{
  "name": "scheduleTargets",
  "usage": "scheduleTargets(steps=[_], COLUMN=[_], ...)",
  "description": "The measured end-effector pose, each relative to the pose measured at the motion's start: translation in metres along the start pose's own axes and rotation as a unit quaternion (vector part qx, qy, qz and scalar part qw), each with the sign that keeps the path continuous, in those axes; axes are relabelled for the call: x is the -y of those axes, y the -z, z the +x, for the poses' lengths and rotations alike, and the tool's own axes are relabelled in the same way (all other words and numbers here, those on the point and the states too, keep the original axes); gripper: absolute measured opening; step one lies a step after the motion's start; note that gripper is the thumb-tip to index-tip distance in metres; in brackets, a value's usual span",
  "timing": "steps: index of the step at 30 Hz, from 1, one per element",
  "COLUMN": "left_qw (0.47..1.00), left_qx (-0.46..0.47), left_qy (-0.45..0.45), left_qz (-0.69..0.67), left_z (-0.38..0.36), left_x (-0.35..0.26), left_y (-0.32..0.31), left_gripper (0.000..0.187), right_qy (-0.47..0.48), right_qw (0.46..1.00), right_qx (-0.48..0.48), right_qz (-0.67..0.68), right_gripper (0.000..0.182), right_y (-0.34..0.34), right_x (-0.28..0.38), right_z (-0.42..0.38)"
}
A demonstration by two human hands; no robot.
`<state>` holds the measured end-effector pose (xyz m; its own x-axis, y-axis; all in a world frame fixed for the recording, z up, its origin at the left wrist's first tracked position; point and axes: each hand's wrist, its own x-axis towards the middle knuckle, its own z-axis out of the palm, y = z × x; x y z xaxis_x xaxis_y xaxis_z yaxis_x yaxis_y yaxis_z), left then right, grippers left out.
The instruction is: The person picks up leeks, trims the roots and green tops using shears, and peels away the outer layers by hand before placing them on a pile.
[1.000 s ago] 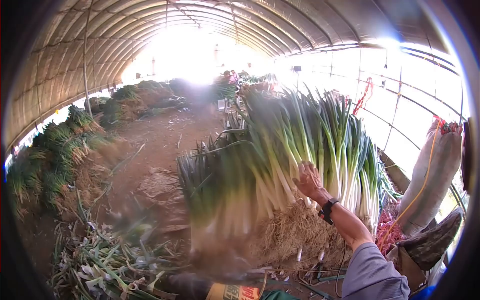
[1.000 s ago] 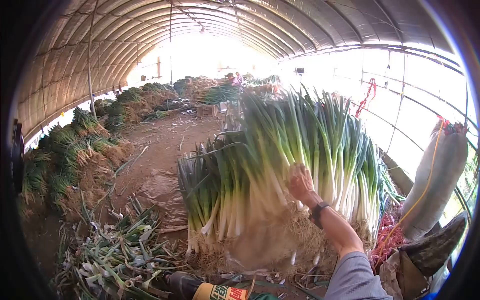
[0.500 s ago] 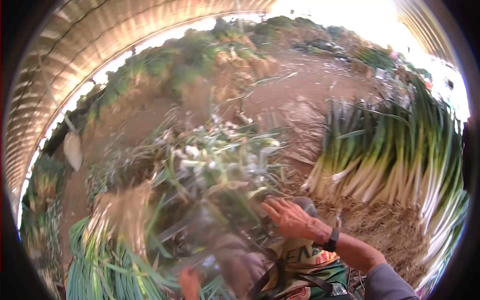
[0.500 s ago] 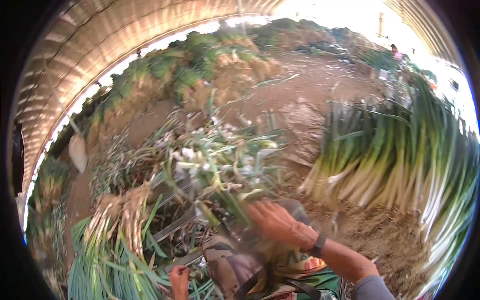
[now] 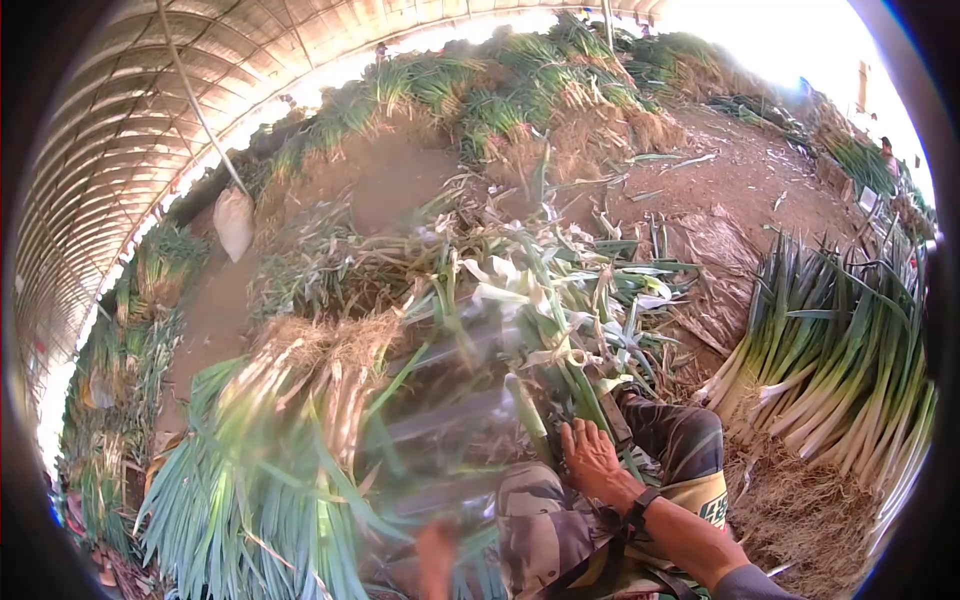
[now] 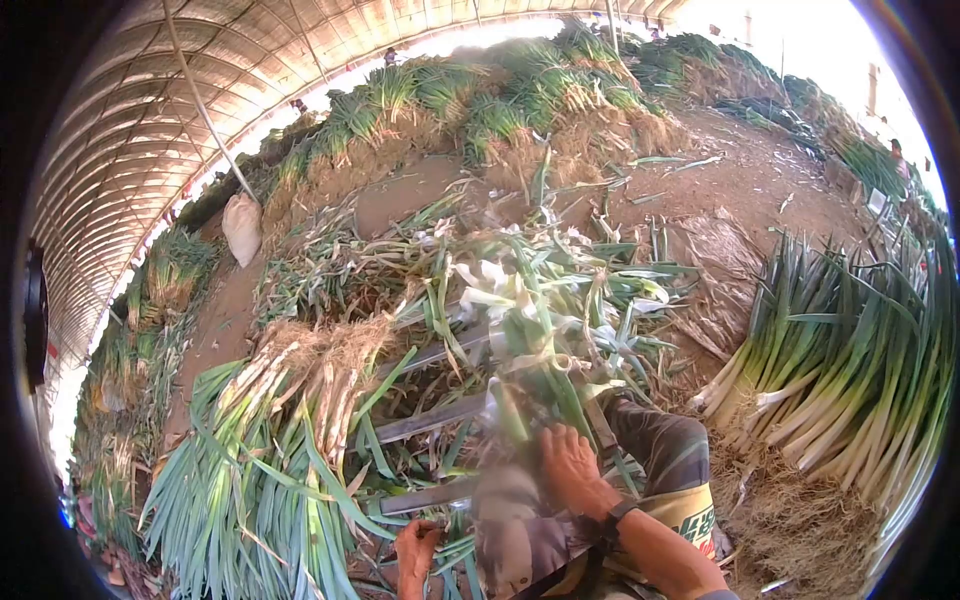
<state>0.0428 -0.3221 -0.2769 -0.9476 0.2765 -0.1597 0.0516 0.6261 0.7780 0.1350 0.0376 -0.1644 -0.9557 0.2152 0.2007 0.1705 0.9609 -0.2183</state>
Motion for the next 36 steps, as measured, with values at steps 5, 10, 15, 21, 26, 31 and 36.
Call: scheduleTargets(steps=[5, 10, 15, 21, 26, 31, 36], left_qw=[0.998, 0.999, 0.999, 0.998, 1.0, 0.991, 0.957], left_qx=[0.001, 0.014, -0.001, 0.012, 0.014, -0.072, -0.118], left_qy=[-0.062, -0.046, -0.048, 0.025, 0.003, -0.072, -0.196], left_qz=[-0.005, 0.018, 0.021, -0.059, -0.02, 0.085, 0.182], left_z=[0.014, 0.007, 0.013, 0.02, 0.031, 0.035, 0.052], left_x=[0.012, -0.041, -0.015, -0.05, -0.016, -0.027, -0.083], left_y=[-0.021, -0.015, 0.006, 0.032, 0.004, -0.012, -0.004], left_gripper=[0.019, 0.02, 0.02, 0.024, 0.023, 0.023, 0.029], right_qy=[-0.042, -0.055, -0.086, -0.147, -0.136, -0.111, -0.181], right_qw=[0.994, 0.997, 0.989, 0.98, 0.952, 0.912, 0.892], right_qx=[0.092, 0.039, 0.063, 0.072, 0.157, 0.169, 0.136], right_qz=[-0.033, 0.04, 0.099, 0.117, 0.225, 0.357, 0.392], right_gripper=[0.091, 0.064, 0.086, 0.084, 0.065, 0.024, 0.02], right_y=[-0.03, -0.013, -0.034, -0.042, 0.033, 0.08, 0.124], right_x=[-0.005, -0.001, -0.003, 0.0, -0.006, -0.063, -0.104], right_z=[0.007, 0.014, 0.02, 0.041, 0.06, 0.072, 0.086])
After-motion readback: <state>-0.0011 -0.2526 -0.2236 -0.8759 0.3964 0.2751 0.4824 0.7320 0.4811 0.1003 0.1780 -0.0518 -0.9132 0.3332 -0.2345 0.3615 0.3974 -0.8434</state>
